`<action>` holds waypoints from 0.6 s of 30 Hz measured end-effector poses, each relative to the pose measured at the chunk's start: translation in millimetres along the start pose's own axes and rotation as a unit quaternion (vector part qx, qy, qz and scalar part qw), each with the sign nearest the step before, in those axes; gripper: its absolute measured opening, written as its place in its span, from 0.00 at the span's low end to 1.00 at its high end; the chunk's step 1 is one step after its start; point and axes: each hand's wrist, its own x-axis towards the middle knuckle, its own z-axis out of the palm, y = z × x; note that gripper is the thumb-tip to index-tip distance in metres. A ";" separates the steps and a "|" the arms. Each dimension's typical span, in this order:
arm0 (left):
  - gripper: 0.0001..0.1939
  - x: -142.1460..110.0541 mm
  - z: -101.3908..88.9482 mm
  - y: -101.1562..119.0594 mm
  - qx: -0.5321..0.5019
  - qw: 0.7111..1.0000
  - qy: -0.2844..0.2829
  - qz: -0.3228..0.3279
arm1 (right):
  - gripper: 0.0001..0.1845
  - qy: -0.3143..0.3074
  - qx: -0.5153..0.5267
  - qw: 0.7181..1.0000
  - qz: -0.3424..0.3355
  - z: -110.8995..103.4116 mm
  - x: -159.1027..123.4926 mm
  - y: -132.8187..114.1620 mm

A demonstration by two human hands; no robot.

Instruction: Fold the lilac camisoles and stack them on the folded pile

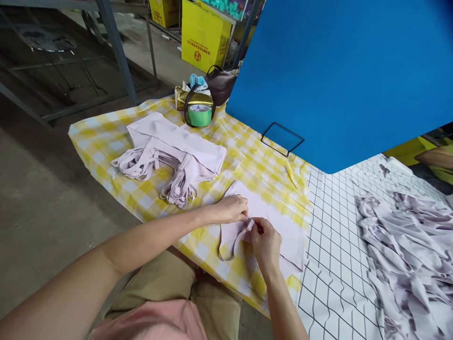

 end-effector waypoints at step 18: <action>0.05 -0.7 -4.5 1.5 -0.013 1.000 -0.009 -0.003 | 0.13 0.057 -0.011 0.997 -0.047 8.1 0.3 0.0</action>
